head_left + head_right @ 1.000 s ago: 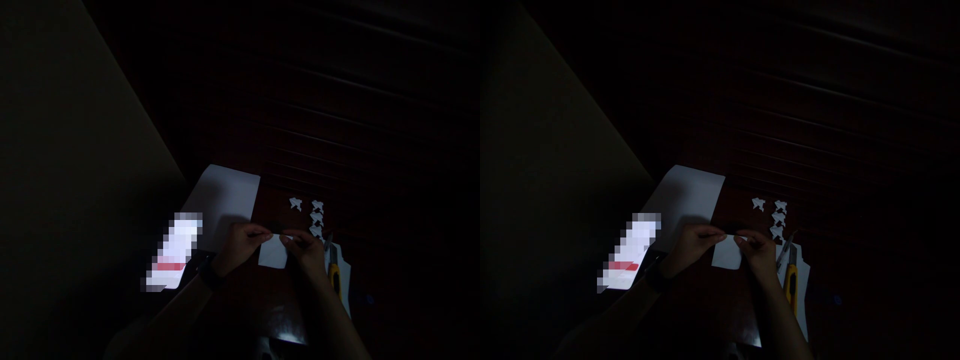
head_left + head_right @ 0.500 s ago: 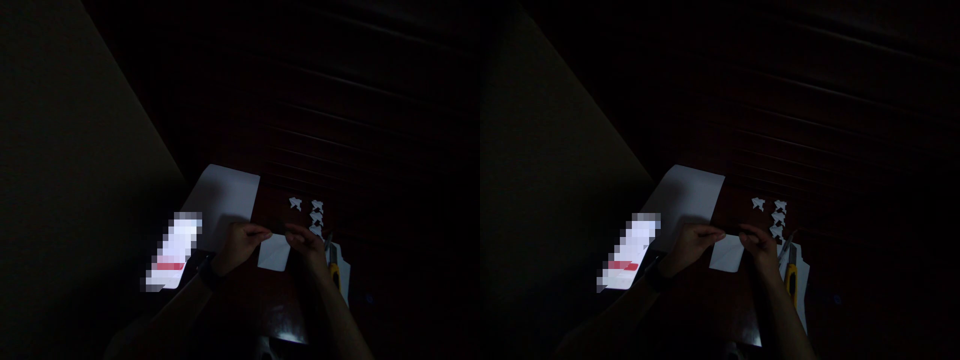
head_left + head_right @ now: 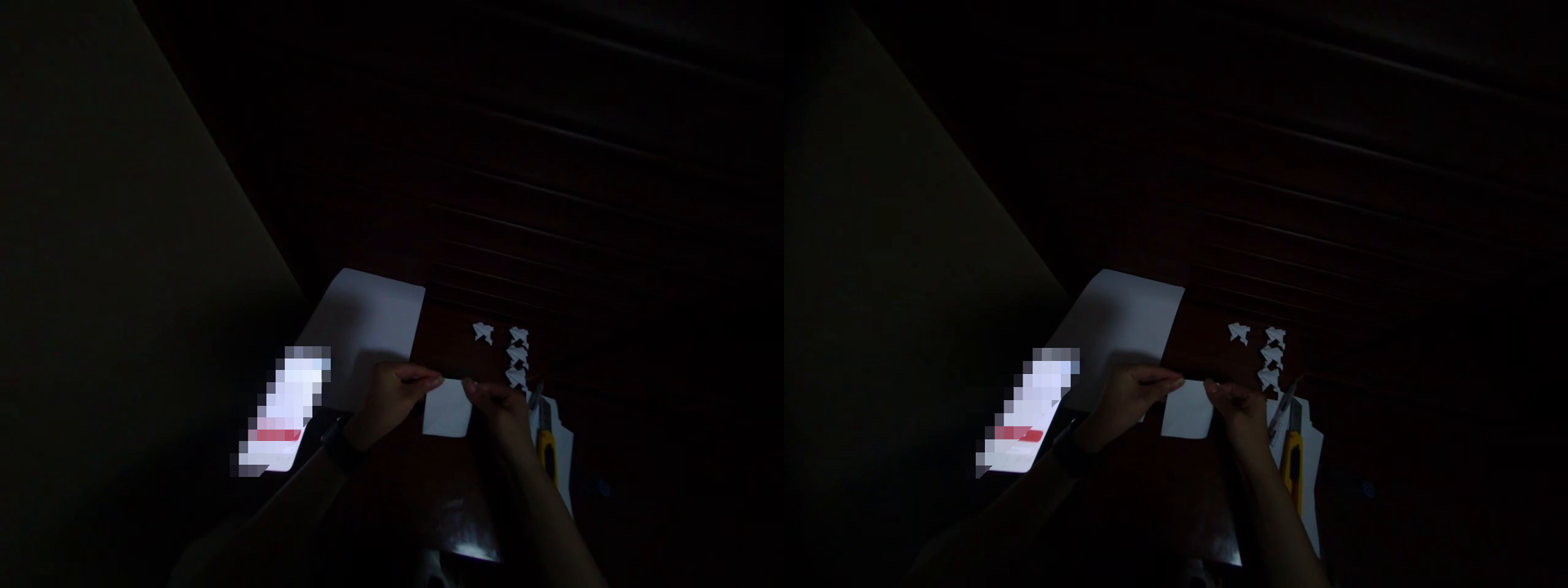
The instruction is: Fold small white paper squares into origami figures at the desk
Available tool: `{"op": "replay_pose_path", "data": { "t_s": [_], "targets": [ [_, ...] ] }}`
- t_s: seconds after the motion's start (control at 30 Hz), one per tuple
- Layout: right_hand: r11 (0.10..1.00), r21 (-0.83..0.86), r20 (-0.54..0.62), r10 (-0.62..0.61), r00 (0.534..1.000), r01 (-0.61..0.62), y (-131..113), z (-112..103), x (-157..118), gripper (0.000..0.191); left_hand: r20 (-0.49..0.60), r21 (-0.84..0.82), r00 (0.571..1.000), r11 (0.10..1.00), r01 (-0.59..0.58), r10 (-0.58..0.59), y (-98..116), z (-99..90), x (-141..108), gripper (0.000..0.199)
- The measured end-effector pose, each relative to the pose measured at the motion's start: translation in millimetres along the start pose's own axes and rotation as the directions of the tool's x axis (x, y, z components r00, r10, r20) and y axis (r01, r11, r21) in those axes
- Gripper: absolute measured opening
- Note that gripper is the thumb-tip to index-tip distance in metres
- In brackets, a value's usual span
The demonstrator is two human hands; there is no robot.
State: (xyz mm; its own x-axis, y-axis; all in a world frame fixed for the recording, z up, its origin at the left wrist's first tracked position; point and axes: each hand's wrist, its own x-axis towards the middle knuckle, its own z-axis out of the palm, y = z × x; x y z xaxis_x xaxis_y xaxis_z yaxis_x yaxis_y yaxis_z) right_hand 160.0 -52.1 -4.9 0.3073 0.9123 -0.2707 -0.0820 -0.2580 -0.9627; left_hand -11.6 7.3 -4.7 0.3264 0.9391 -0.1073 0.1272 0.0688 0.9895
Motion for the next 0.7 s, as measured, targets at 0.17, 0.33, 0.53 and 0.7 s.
{"op": "replay_pose_path", "data": {
  "t_s": [0.17,0.33,0.53,0.7],
  "targets": [
    [0.997,0.078,-0.066,0.022,0.998,-0.017,2.3,-2.0,1.3,0.019,0.052,-0.073,0.999,0.997,0.012,-0.008,-2.0,2.1,-1.2,0.031],
    [0.964,0.257,-0.030,0.084,0.996,-0.074,0.0,-1.3,0.8,0.009,0.044,-0.075,0.999,0.997,0.017,-0.014,-1.3,1.8,-1.5,0.027],
    [0.933,0.352,-0.035,0.093,0.995,-0.075,1.1,-2.1,0.6,0.005,0.081,-0.023,0.997,1.000,-0.011,0.013,5.9,-1.3,-2.4,0.026],
    [0.946,0.314,-0.007,0.081,0.997,-0.075,0.8,-1.6,0.8,0.005,0.102,-0.021,0.995,1.000,-0.020,0.022,9.9,-3.0,-3.4,0.021]
  ]
}}
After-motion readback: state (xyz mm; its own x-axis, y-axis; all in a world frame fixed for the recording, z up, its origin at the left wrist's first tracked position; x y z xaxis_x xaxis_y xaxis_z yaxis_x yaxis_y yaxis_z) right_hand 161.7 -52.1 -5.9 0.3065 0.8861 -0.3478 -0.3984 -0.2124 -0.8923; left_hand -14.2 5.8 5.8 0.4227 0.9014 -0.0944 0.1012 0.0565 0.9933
